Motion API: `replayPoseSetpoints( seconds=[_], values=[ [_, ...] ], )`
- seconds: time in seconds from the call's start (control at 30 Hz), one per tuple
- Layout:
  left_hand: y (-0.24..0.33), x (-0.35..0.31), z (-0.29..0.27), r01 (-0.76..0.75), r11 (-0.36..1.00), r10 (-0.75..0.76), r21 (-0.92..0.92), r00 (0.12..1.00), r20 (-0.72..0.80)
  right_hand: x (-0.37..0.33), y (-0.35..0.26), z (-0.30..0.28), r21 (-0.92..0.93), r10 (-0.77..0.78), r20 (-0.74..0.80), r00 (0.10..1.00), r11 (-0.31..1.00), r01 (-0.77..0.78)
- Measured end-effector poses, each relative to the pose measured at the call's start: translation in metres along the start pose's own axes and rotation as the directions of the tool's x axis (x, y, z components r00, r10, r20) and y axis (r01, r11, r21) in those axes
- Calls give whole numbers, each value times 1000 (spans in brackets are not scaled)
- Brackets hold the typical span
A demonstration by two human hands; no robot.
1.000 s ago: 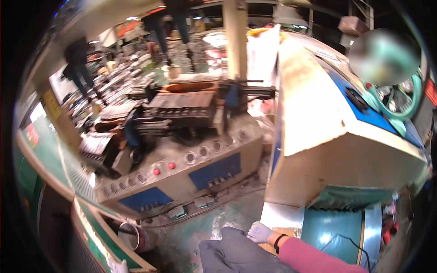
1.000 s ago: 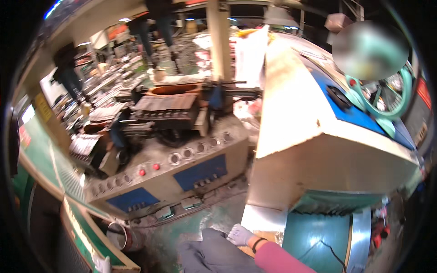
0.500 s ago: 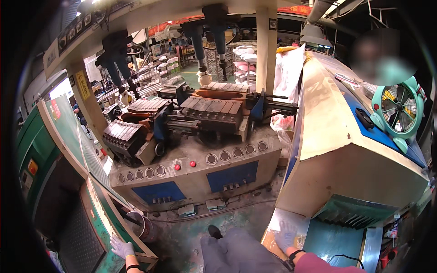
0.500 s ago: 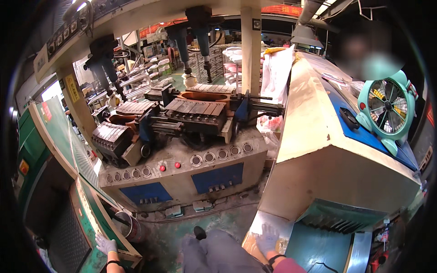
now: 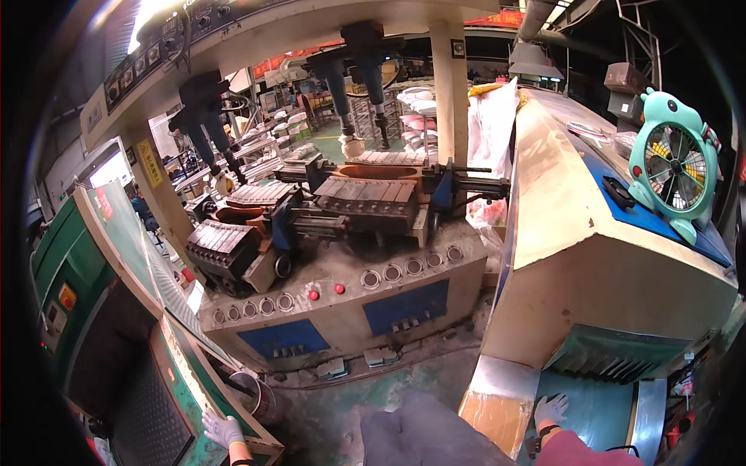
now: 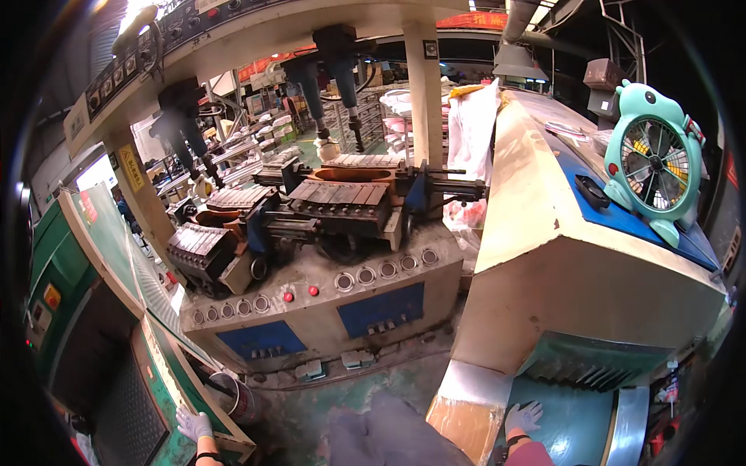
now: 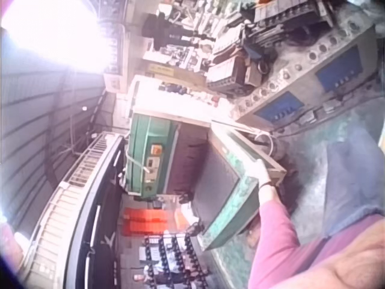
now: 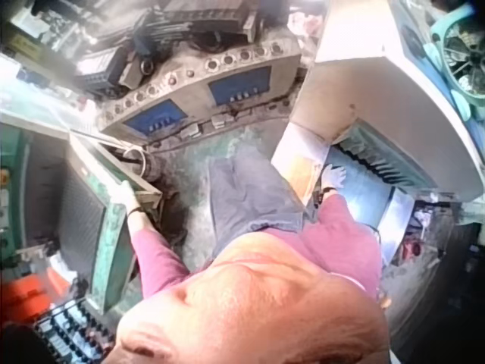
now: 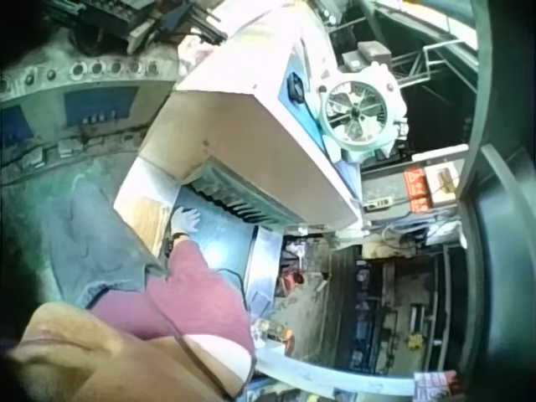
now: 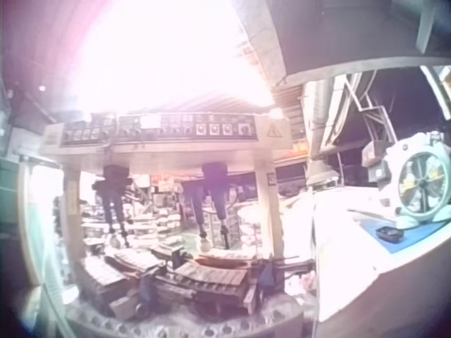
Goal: The worker operates large industrial machinery, pressing buttons and placing items on a conveyor belt in a shoe factory.
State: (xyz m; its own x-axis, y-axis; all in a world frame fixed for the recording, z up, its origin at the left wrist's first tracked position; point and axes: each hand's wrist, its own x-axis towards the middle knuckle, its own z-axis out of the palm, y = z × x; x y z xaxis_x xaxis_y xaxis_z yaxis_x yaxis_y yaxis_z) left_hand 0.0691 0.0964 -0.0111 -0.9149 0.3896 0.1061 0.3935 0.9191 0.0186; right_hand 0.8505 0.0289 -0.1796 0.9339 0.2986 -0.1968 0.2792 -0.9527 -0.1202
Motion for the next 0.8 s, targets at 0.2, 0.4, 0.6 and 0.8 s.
replayPoseSetpoints(
  seconds=[0.2,0.4,0.6,0.8],
  values=[
    [-5,6,11,-12,1000,11,-24,999,-33,2,-7,6,-92,31,20,999,995,-29],
    [-4,4,11,-6,999,4,-38,998,-63,-4,-5,-14,-56,1,102,995,998,5],
    [-4,3,8,-23,998,20,-60,999,-48,1,-15,-12,149,-6,169,986,989,-20],
    [1,-1,4,-8,998,4,-60,998,-61,-41,-62,12,119,-88,109,990,990,75]
  ],
)
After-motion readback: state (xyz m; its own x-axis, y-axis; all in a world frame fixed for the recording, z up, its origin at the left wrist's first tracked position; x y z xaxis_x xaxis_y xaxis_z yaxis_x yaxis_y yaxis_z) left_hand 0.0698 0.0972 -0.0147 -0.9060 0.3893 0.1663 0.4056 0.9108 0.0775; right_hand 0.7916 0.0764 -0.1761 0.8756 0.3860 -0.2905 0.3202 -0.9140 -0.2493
